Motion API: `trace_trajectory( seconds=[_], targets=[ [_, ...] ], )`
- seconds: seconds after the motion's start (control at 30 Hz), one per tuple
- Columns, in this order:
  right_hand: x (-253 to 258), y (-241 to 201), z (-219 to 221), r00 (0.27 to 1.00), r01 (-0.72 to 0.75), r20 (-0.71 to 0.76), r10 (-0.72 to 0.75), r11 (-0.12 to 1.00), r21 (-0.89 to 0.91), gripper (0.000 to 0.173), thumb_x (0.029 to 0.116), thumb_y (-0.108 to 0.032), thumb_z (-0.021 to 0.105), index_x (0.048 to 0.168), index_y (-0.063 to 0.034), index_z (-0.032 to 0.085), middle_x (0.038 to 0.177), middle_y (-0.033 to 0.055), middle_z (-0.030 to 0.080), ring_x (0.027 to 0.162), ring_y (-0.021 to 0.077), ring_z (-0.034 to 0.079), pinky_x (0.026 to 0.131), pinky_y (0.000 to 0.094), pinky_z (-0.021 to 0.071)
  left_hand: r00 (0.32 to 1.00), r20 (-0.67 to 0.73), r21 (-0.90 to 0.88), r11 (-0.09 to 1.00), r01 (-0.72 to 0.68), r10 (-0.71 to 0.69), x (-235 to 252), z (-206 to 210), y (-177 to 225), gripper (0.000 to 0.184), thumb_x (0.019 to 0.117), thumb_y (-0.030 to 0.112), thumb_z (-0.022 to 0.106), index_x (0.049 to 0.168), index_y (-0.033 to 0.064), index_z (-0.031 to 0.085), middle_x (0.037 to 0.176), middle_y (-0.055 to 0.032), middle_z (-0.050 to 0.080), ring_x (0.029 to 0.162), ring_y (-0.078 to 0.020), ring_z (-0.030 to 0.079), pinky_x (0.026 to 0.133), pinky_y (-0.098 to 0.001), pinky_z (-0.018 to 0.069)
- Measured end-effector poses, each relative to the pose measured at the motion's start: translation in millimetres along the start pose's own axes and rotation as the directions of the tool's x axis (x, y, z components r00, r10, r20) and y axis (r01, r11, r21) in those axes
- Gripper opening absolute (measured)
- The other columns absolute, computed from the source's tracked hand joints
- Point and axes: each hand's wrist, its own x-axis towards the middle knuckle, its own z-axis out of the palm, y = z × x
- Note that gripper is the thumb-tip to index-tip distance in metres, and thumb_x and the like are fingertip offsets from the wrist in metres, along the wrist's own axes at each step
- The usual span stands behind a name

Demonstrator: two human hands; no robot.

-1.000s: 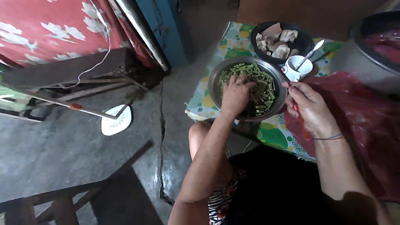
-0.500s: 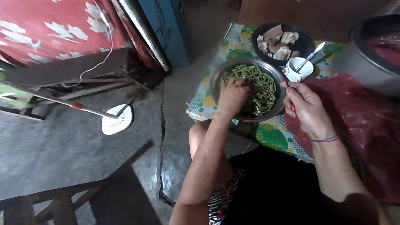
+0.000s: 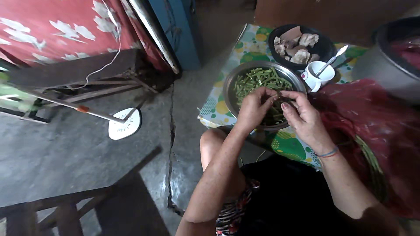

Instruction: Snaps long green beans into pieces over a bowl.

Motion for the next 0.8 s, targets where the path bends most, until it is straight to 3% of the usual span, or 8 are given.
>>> trace_trajectory(
  seconds=[0.2,0.33,0.5,0.6,0.73,0.8],
  targets=[
    [-1,-1,6,0.999,-0.040,-0.009,0.041,0.998,0.044,0.037,0.1055,-0.023,0.053,0.140,-0.0103,0.053,0.096,0.0029,0.065,0.063,0.0041,0.052,0.059,0.0238,0.0469,0.994,-0.093,0.128,0.991,-0.042,0.055,0,7,3,0.011,0.0961,0.004,0.067,0.105,-0.0021,0.068,0.097,-0.0134,0.070,0.083,-0.0186,0.068,0.078,-0.0362,0.0583],
    [-1,-6,9,0.993,-0.117,-0.002,0.122,0.958,0.262,0.034,0.1047,-0.019,0.051,0.138,-0.0119,0.053,0.075,-0.0052,0.050,0.054,0.0012,0.044,0.050,0.0173,0.0399,0.974,-0.157,0.232,0.965,-0.122,0.161,-1,16,0,0.010,0.0944,0.003,0.069,0.103,-0.0030,0.069,0.103,-0.0171,0.069,0.092,-0.0246,0.070,0.081,-0.0382,0.0590],
    [-2,-16,11,0.968,-0.215,-0.013,0.251,0.853,0.476,0.021,0.1069,-0.015,0.046,0.127,-0.0131,0.050,0.068,-0.0080,0.046,0.049,-0.0003,0.040,0.045,0.0140,0.0361,0.940,-0.182,0.332,0.917,-0.219,0.290,-4,32,-6,0.009,0.0931,0.003,0.069,0.100,-0.0023,0.070,0.100,-0.0166,0.068,0.088,-0.0251,0.069,0.077,-0.0378,0.0600],
    [-7,-16,8,0.969,-0.174,-0.075,0.234,0.868,0.466,0.020,0.1055,-0.014,0.048,0.125,-0.0123,0.052,0.070,-0.0081,0.048,0.049,-0.0008,0.040,0.045,0.0133,0.0364,0.932,-0.176,0.307,0.917,-0.253,0.316,-6,36,-4,0.009,0.0920,0.001,0.069,0.100,-0.0032,0.070,0.098,-0.0170,0.068,0.087,-0.0253,0.069,0.078,-0.0373,0.0599],
    [-14,-13,-2,0.958,-0.184,-0.118,0.261,0.876,0.446,0.019,0.1065,-0.014,0.047,0.123,-0.0104,0.054,0.070,-0.0081,0.049,0.049,-0.0007,0.042,0.046,0.0137,0.0375,0.931,-0.063,0.222,0.915,-0.338,0.360,-6,35,-1,0.010,0.0946,0.003,0.068,0.100,-0.0047,0.070,0.098,-0.0170,0.068,0.086,-0.0229,0.069,0.078,-0.0344,0.0588],
    [-19,-10,-8,0.955,-0.200,-0.111,0.276,0.872,0.446,0.019,0.1069,-0.015,0.047,0.124,-0.0109,0.054,0.070,-0.0080,0.049,0.049,-0.0005,0.042,0.046,0.0137,0.0370,0.947,-0.004,0.132,0.939,-0.317,0.320,-6,34,0,0.012,0.0963,0.004,0.066,0.102,-0.0050,0.070,0.099,-0.0160,0.069,0.086,-0.0207,0.069,0.079,-0.0341,0.0588]
  ],
)
